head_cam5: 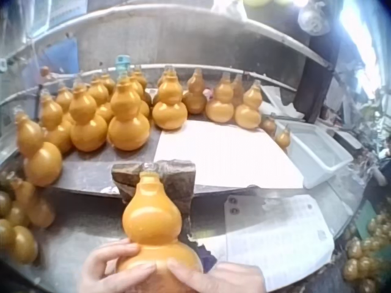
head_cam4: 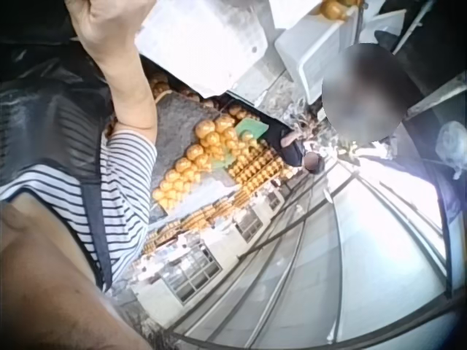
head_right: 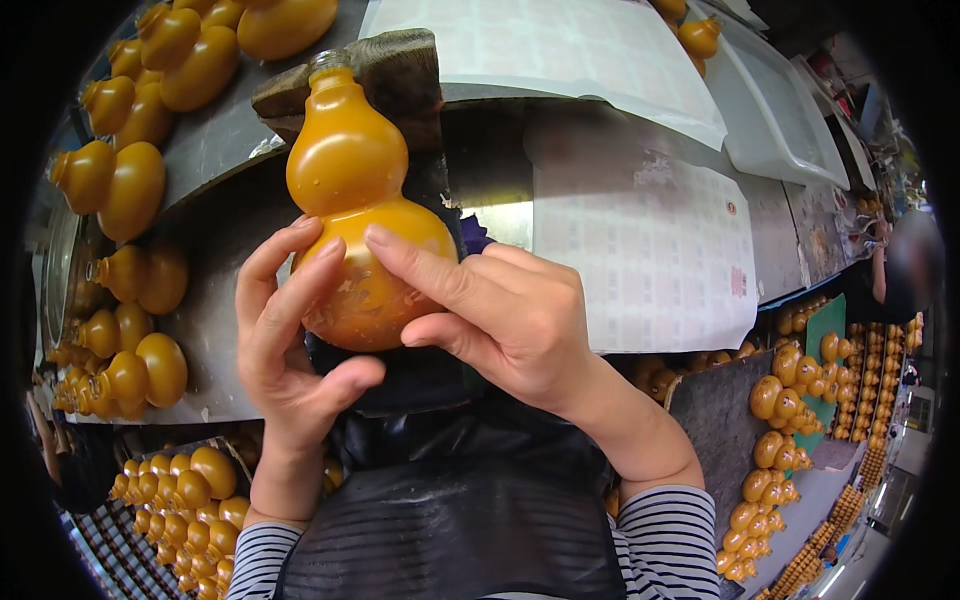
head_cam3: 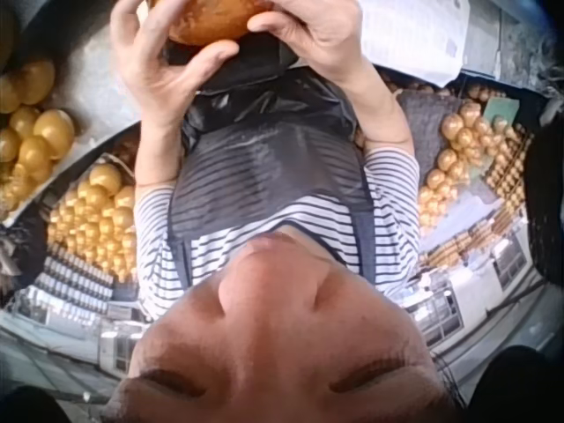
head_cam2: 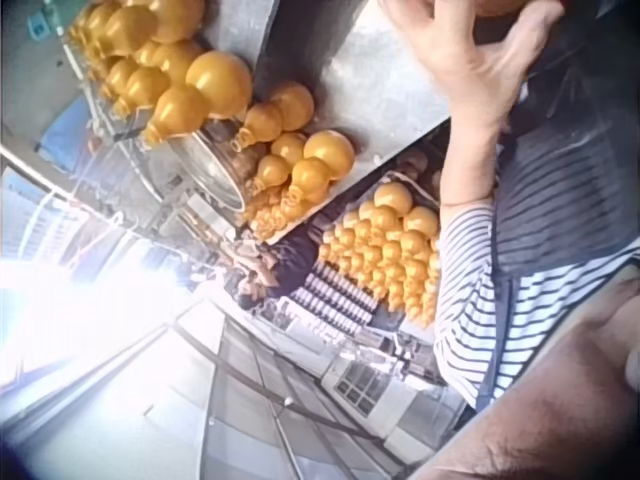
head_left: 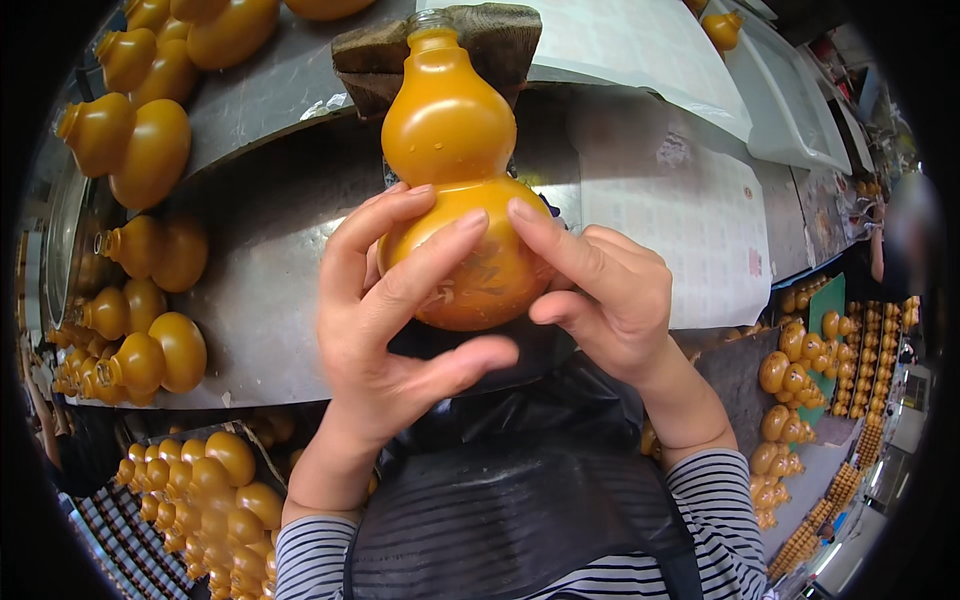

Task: The person repeatedly picks up small, double-bulb gourds from a metal table, rubs their surfaces with a green abrasive pad, and places them back down. The process is repeated for multiple gourds in a continuous loop.

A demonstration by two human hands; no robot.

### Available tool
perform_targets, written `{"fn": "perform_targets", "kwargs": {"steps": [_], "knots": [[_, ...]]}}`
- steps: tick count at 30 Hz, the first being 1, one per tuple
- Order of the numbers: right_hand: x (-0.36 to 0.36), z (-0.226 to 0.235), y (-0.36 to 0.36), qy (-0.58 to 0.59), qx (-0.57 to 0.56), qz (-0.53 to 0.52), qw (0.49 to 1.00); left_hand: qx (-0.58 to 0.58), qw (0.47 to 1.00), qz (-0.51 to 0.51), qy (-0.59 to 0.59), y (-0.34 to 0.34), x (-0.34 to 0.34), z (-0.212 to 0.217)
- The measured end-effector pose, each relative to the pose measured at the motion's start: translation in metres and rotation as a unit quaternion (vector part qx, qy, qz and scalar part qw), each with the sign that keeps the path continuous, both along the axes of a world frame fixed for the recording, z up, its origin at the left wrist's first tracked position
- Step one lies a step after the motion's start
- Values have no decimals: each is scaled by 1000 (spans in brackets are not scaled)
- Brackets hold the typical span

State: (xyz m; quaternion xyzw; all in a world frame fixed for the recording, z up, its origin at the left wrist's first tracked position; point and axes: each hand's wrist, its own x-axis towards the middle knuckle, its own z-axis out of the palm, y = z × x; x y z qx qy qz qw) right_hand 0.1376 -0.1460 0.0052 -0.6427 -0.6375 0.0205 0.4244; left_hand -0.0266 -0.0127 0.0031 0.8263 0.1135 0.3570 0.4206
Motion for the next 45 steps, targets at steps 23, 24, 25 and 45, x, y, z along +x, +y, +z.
{"fn": "perform_targets", "kwargs": {"steps": [23, 24, 25, 45], "knots": [[-48, -12, -27, 250, 114, -190, 943, -120, 992, -29, -25, 6, -1, -14], [-42, -15, -28, 171, 123, -219, 953, -108, 994, -25, -23, 7, -3, -14], [-40, -10, -31, 71, 113, -201, 970, -95, 995, -21, -22, 9, -4, -14], [0, 22, -23, 330, -9, -57, 942, -253, 964, -74, -37, 15, 1, 4]]}}
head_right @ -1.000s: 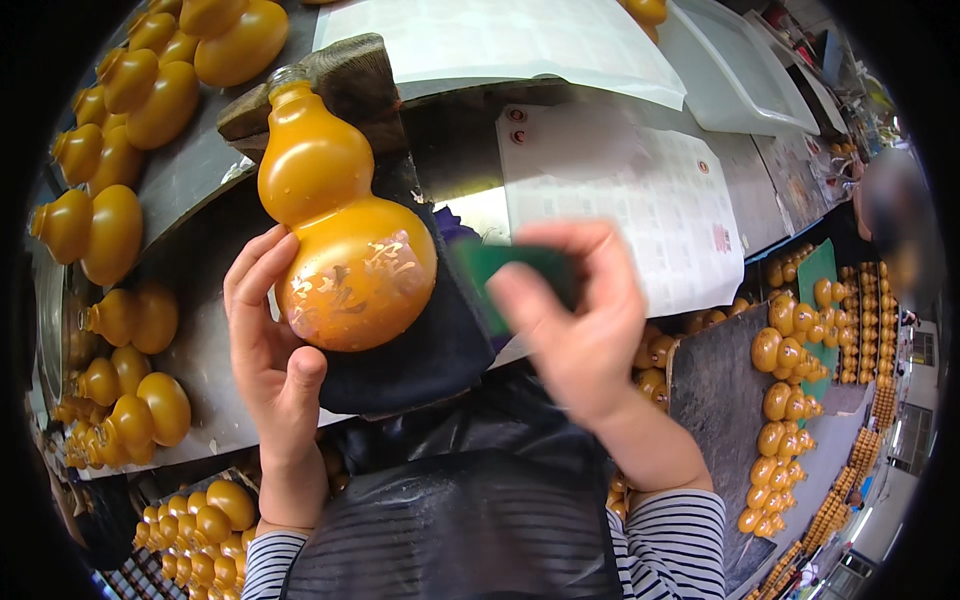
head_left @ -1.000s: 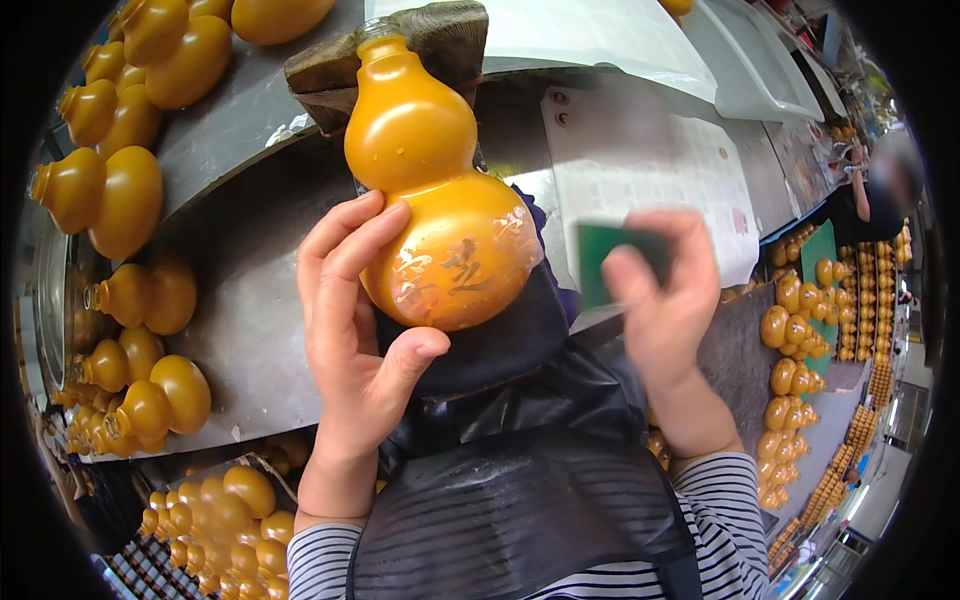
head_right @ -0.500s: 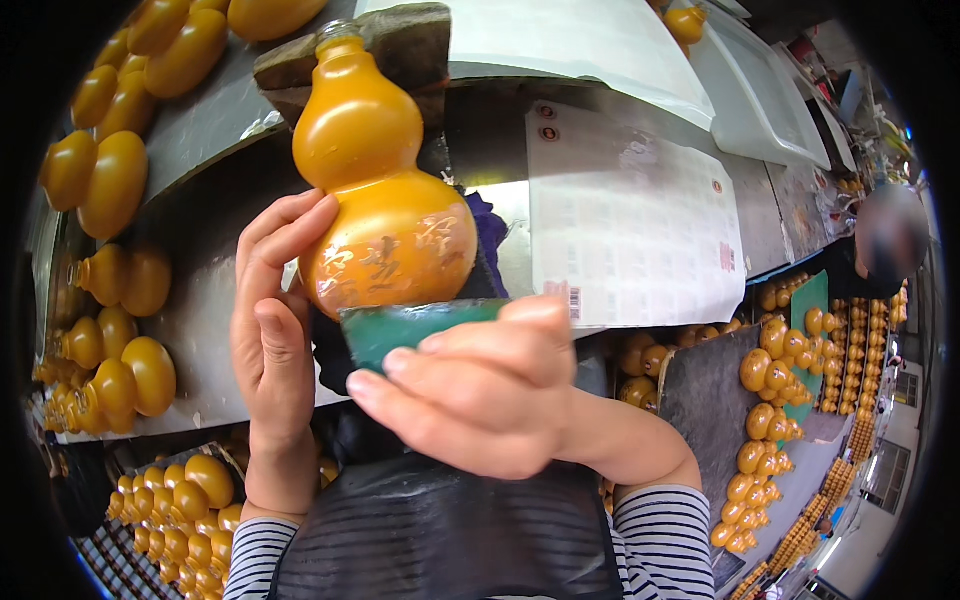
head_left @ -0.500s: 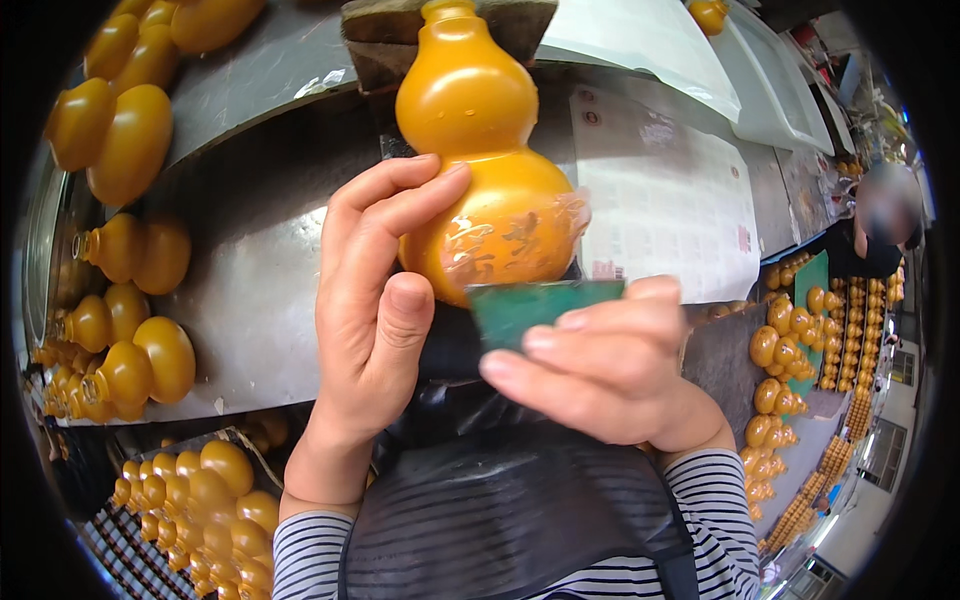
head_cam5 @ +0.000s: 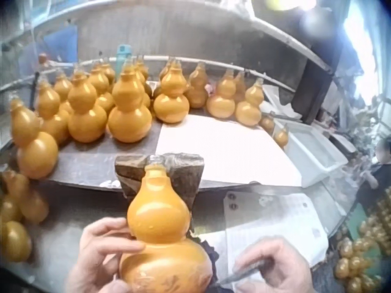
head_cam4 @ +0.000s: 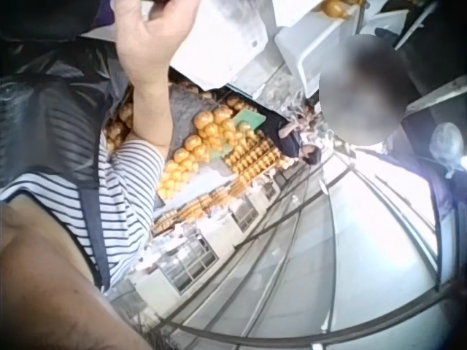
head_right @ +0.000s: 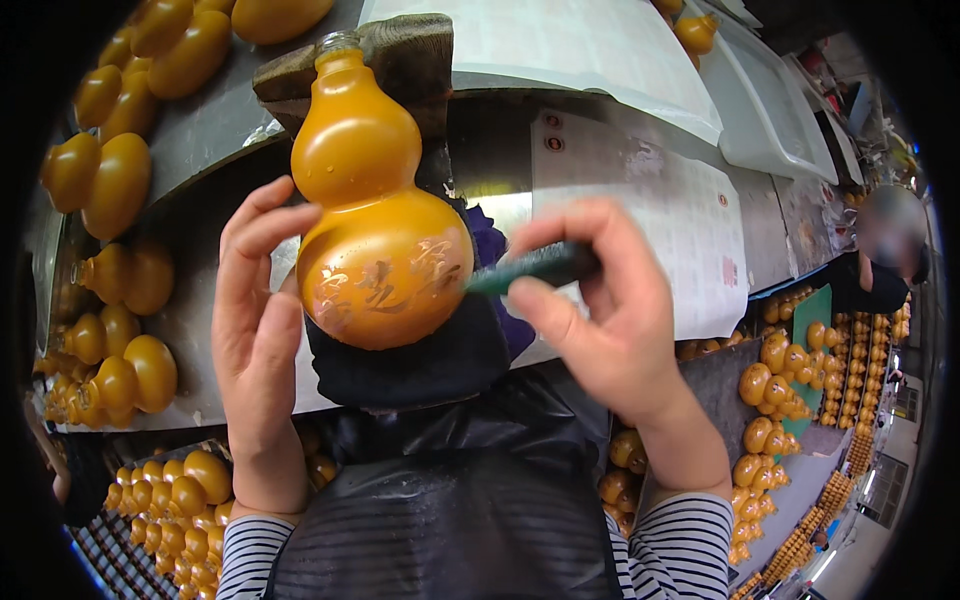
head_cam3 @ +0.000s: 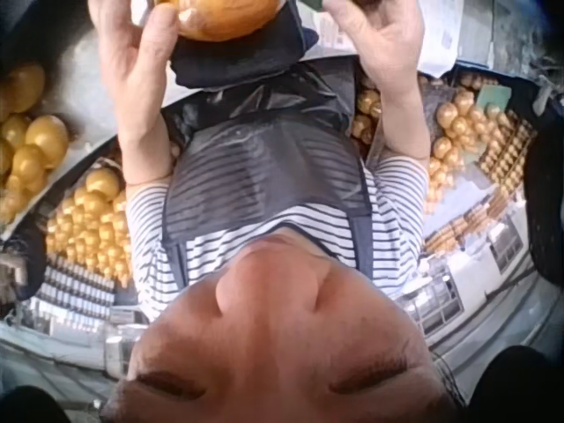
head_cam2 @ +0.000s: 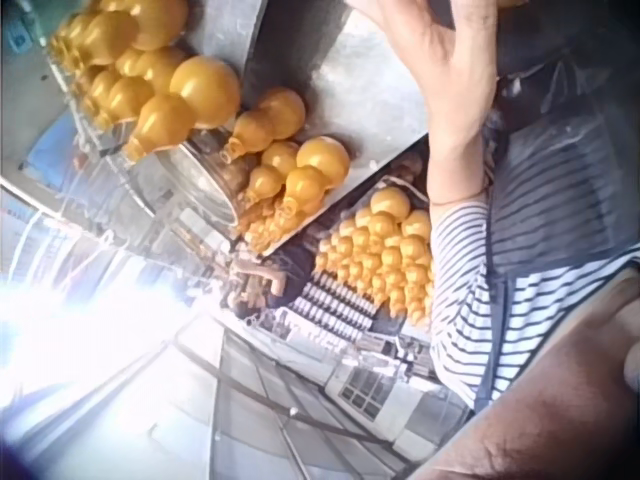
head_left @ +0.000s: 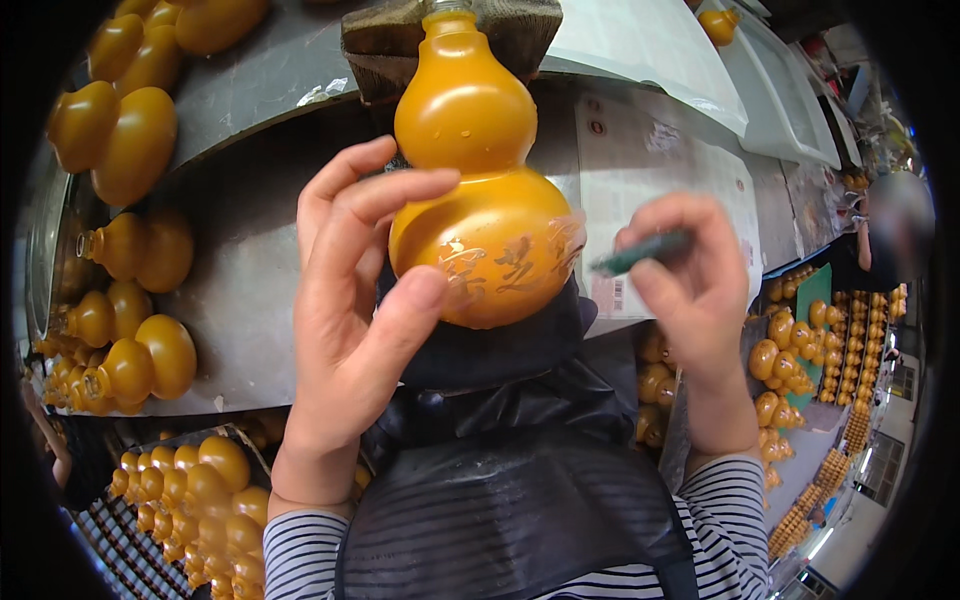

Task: The person repeatedly picks up small, double-bulb gourds from a metal table, rubs their surfaces with a green abrasive pad, and places them back down. The process is repeated for multiple gourds in a continuous loop.

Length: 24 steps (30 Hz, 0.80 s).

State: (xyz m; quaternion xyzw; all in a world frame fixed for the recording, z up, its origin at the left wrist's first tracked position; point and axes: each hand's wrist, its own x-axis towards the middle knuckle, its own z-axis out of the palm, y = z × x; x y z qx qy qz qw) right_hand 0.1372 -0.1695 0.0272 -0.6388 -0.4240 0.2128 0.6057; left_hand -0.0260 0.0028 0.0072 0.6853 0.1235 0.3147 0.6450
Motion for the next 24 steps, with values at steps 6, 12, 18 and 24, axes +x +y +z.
{"fn": "perform_targets", "kwargs": {"steps": [6, 12, 18, 24], "knots": [[10, 30, 44, -62, -229, 85, 968, 68, 994, 35, 83, 0, 13, 5], [16, 21, 48, 100, -237, 85, 963, 40, 994, 49, 85, 0, 18, 2], [16, 21, 47, 113, -244, 87, 959, 161, 973, 58, 154, -5, 26, 16], [18, 17, 44, 151, -216, 94, 960, 48, 992, 17, 112, 1, 13, 5]]}}
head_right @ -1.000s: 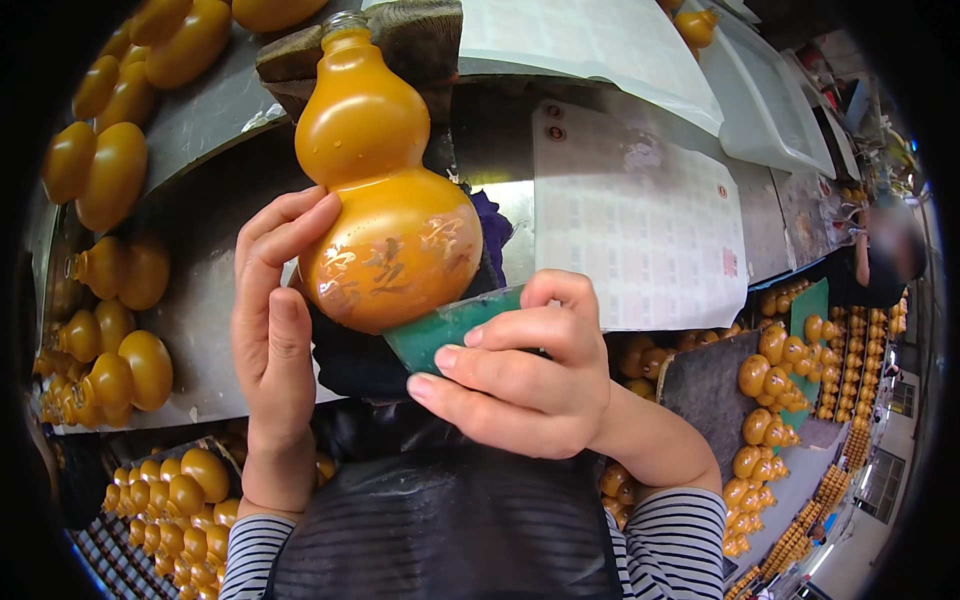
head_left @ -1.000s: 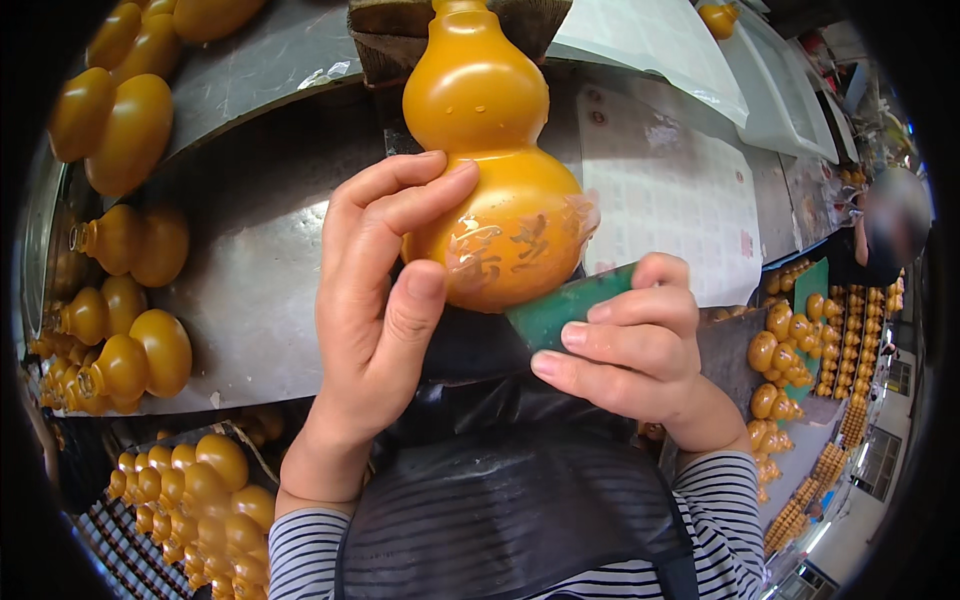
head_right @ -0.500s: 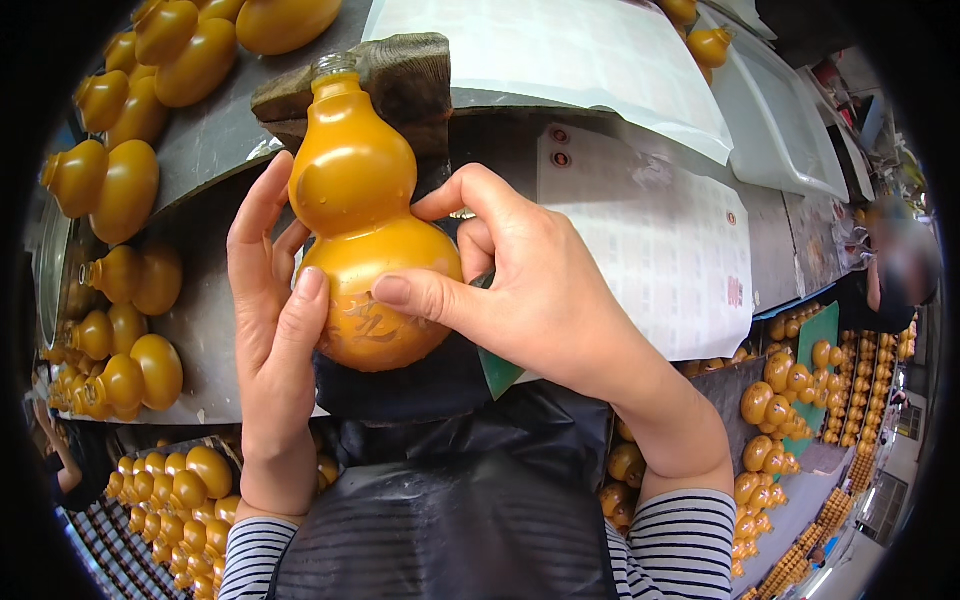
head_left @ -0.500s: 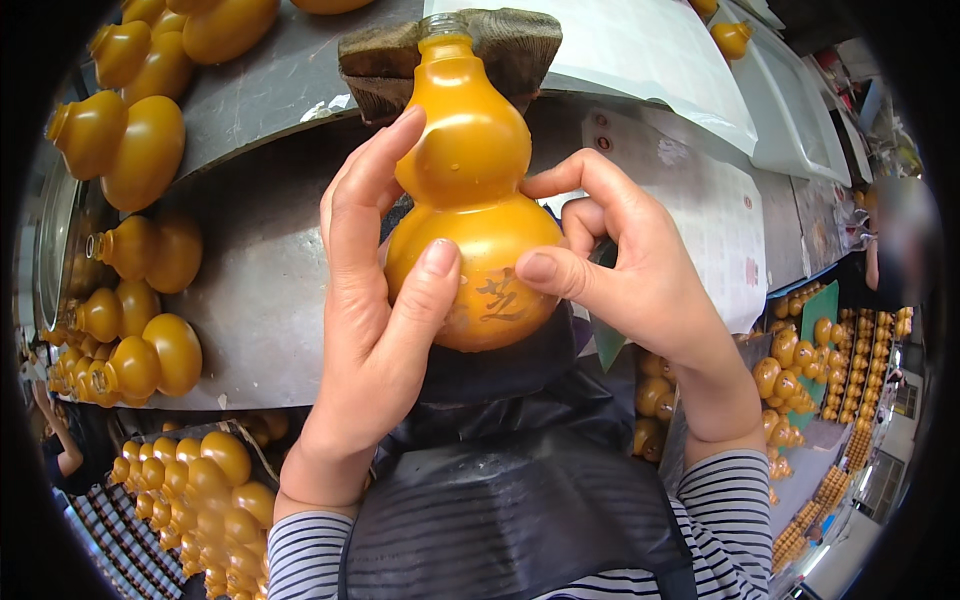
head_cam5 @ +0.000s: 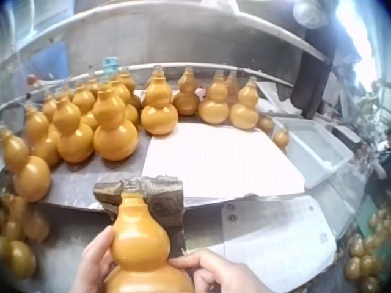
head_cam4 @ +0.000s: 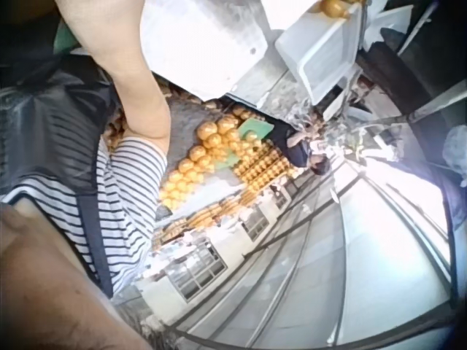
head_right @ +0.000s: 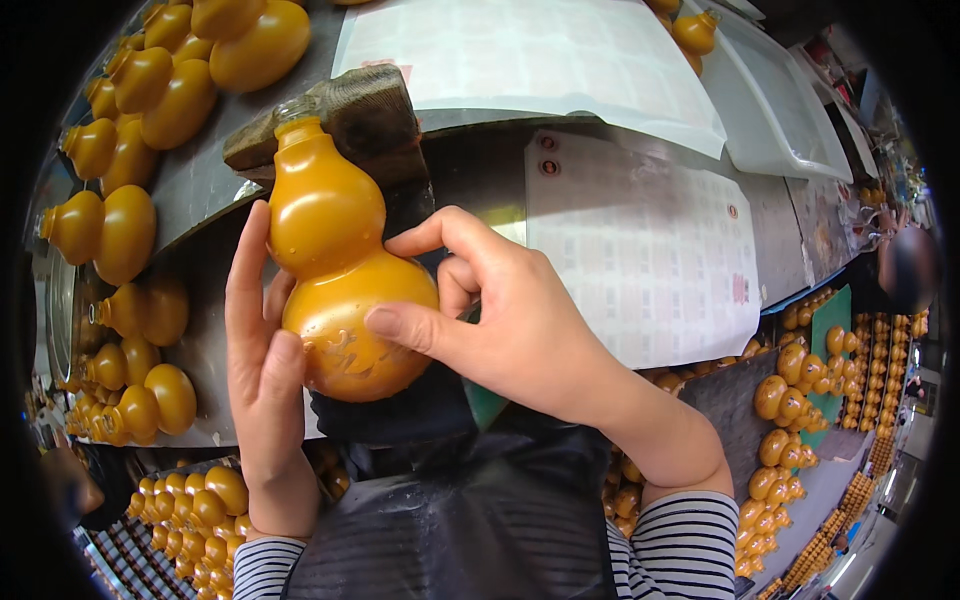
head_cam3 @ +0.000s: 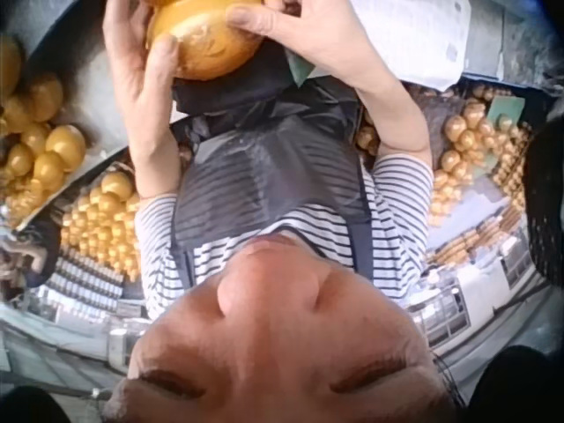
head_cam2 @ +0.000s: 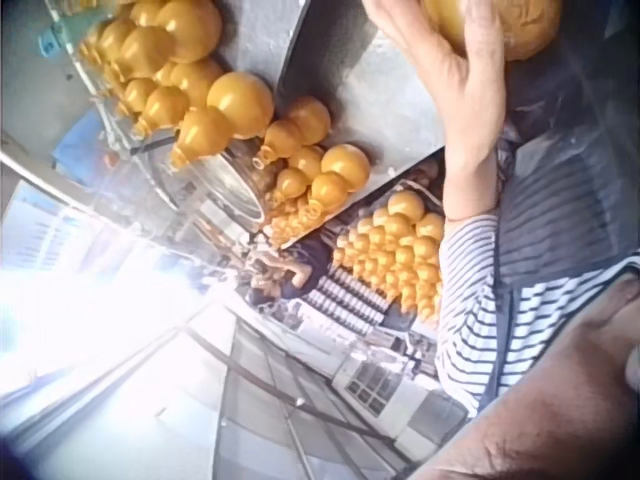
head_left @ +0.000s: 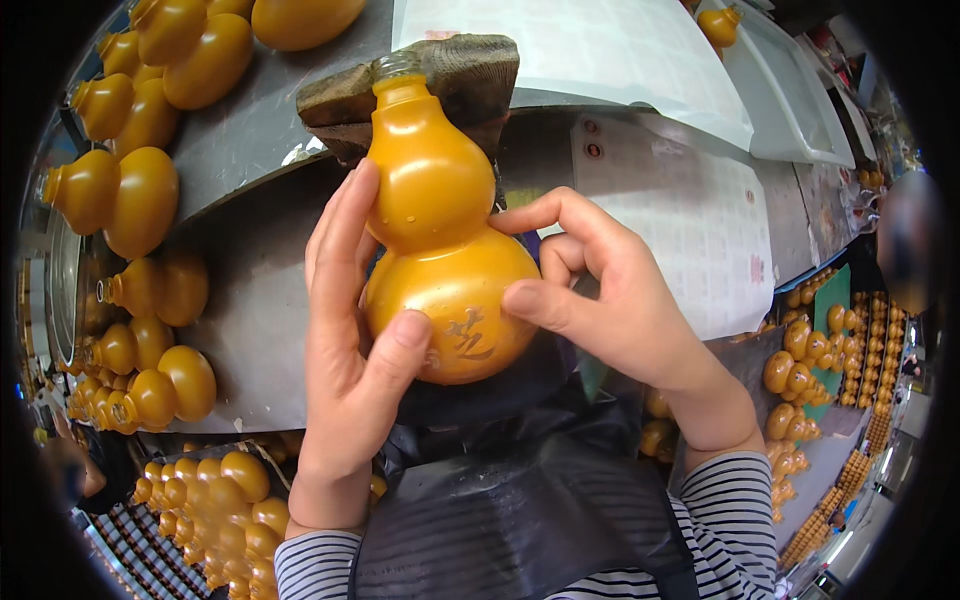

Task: The person repeatedly picks up small, double-bulb gourds from a metal table, rubs their surfaces with a green abrasive pad, and places them back down. The process is repeated for multiple gourds in a continuous loop.

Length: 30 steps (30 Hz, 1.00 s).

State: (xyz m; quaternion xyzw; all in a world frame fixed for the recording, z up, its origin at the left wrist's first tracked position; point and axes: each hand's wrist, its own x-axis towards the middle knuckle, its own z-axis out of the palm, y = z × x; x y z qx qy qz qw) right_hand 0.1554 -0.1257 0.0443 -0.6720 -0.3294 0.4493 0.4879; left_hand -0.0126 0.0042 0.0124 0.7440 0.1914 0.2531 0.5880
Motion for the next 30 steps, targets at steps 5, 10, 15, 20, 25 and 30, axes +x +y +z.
{"fn": "perform_targets", "kwargs": {"steps": [5, 10, 15, 20, 25, 30], "knots": [[3, -22, 0, 73, 33, -35, 996, -190, 977, 24, -90, -10, 9, 3], [-2, -14, -3, -38, 41, -17, 998, 37, 999, -2, 15, 1, 10, 11], [23, -41, 3, 92, 29, -109, 989, -55, 997, 53, -20, -9, 24, 17], [17, -28, -18, 88, 143, -201, 965, -158, 982, 19, -104, -12, 16, 15], [-24, -22, -19, -286, 283, -76, 912, -157, 983, 16, -90, -19, 16, 11], [-11, -41, -17, -288, 241, -160, 913, -154, 985, 14, -79, -18, 19, 12]]}}
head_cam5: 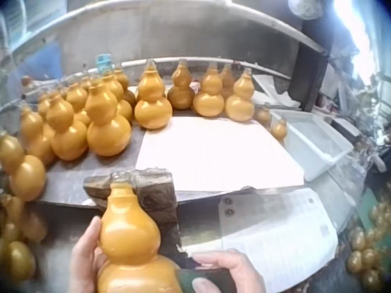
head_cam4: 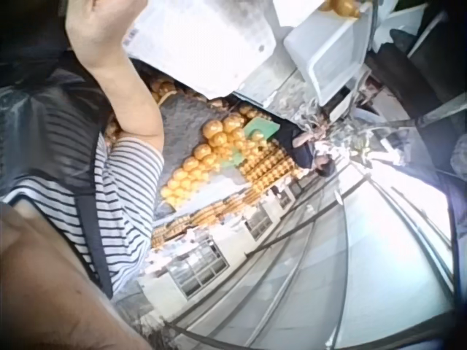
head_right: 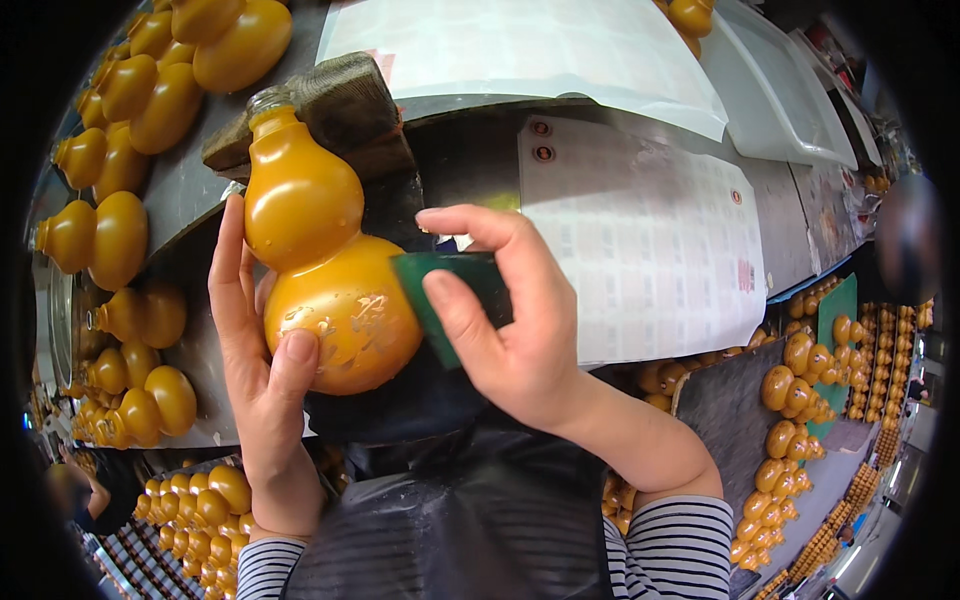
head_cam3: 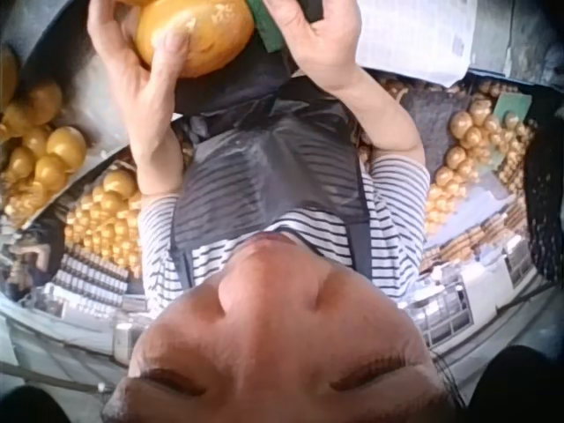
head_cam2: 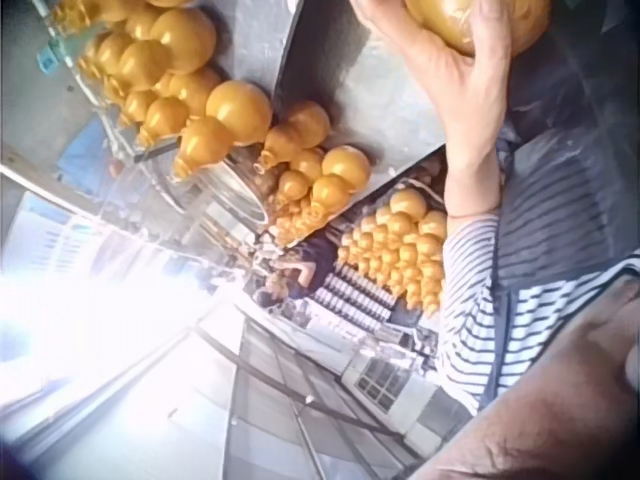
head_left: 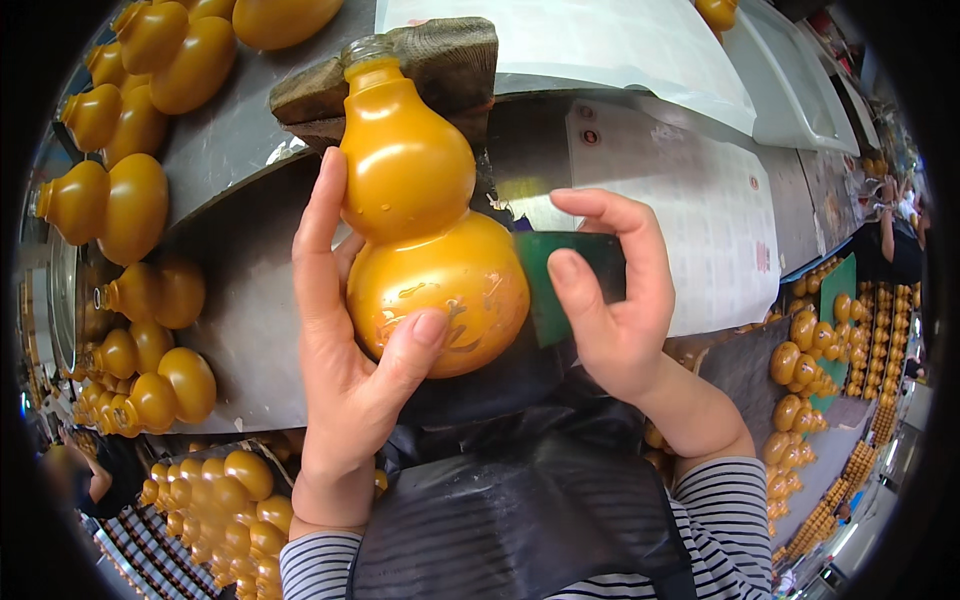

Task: The person repeatedly picks up small, double-bulb gourds from a metal table, rubs their surfaces with a green abrasive pad, and places them back down. The process is repeated for multiple gourds in a continuous loop.

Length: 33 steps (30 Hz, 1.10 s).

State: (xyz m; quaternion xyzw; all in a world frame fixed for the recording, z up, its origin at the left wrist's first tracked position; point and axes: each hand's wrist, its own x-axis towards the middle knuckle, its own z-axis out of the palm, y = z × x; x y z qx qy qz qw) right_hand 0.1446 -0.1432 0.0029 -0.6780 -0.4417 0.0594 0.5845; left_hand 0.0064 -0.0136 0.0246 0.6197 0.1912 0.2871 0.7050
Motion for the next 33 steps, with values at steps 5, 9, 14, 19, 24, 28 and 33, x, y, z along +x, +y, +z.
{"fn": "perform_targets", "kwargs": {"steps": [5, 9, 14, 19, 24, 28, 33], "knots": [[-13, 2, -3, 61, 31, 33, 997, -3, 1000, 15, -1, -2, 1, -3], [5, -1, 7, -5, -36, -8, 999, 26, 999, 12, 31, -1, -2, -3], [15, 24, -15, 39, -18, 57, 997, 156, 985, -29, 71, 19, -16, -19], [6, 60, 25, -234, -65, 173, 955, 182, 980, -41, 71, 25, -20, -19], [21, 63, 54, -220, -65, 134, 964, 37, 998, -42, -13, 24, -18, -21], [7, 97, 44, -305, -141, 226, 915, -4, 996, -67, -65, 19, -25, -30], [-7, 83, 87, -391, -83, 234, 887, 63, 997, -54, 1, 16, -28, -30]]}}
